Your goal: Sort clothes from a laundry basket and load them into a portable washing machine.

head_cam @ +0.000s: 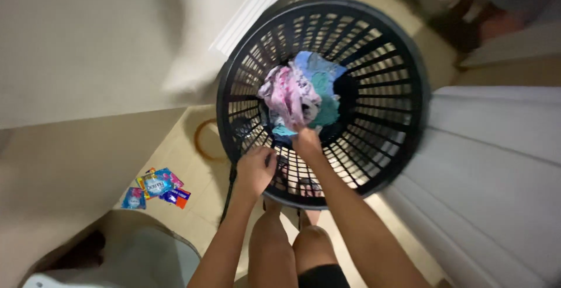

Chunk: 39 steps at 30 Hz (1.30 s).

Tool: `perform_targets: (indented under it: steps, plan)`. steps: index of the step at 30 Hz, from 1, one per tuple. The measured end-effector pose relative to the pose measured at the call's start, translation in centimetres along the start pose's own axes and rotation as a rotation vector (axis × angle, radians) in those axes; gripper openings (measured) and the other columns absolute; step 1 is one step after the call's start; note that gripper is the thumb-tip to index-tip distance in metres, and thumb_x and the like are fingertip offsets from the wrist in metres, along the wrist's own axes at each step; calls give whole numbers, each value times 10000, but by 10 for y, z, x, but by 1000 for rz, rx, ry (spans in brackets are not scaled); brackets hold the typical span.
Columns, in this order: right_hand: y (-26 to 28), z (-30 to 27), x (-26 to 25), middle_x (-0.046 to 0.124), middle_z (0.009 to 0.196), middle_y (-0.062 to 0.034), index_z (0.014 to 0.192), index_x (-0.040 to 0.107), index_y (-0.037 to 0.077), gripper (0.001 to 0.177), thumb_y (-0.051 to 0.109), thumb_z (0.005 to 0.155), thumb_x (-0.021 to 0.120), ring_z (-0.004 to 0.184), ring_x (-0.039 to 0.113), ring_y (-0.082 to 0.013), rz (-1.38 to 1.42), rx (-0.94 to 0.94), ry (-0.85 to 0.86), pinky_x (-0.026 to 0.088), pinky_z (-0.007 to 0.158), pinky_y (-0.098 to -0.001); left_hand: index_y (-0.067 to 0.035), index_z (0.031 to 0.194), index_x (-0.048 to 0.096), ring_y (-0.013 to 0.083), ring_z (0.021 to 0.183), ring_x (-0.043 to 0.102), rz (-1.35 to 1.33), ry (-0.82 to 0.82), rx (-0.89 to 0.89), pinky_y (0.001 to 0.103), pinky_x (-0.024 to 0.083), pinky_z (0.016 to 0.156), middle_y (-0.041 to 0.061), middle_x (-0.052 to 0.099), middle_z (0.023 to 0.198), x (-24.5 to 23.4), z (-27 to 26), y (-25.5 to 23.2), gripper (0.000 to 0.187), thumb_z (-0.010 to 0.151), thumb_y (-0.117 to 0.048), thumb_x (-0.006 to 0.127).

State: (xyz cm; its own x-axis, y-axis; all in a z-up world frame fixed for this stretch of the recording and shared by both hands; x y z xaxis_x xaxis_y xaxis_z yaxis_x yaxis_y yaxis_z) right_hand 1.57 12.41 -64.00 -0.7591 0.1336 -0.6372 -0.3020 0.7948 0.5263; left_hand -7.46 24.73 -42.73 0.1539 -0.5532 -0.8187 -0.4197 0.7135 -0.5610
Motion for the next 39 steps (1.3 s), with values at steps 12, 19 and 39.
perform_targets:
  steps: [12,19,39]
  plan:
    - [153,-224,-255,664,843,-123,929,692,24,163,-14,772,708,715,652,-246,469,-49,-551,528,661,-353,2,1051,717,208,780,717,-716,52,-485,356,547,709,137,765,879,17,-86,3,242,968,-198,609]
    - [205,-345,-346,589,790,3,768,549,53,168,-106,734,591,657,557,-84,1093,-70,-341,452,548,-277,17,985,712,234,749,657,-917,201,-821,375,518,670,109,706,862,-41,-93,-24,313,993,-275,601]
    - [265,-546,-532,646,763,-60,1077,696,52,435,167,712,902,677,564,-140,595,24,-603,468,605,-299,55,1247,601,275,1062,711,-1865,582,-447,455,556,995,168,711,1165,-281,-35,-307,337,960,-99,517]
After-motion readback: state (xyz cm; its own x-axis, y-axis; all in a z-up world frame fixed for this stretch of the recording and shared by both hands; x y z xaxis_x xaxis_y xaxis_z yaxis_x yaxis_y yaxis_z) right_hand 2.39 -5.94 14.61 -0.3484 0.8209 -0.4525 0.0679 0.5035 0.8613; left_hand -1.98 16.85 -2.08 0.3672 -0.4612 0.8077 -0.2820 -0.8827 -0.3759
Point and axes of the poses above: each hand's wrist, its own z-axis towards the middle knuckle, its own x-axis out of the palm, y = z × x, the point moved 10 cm from there along z, towards the middle knuckle
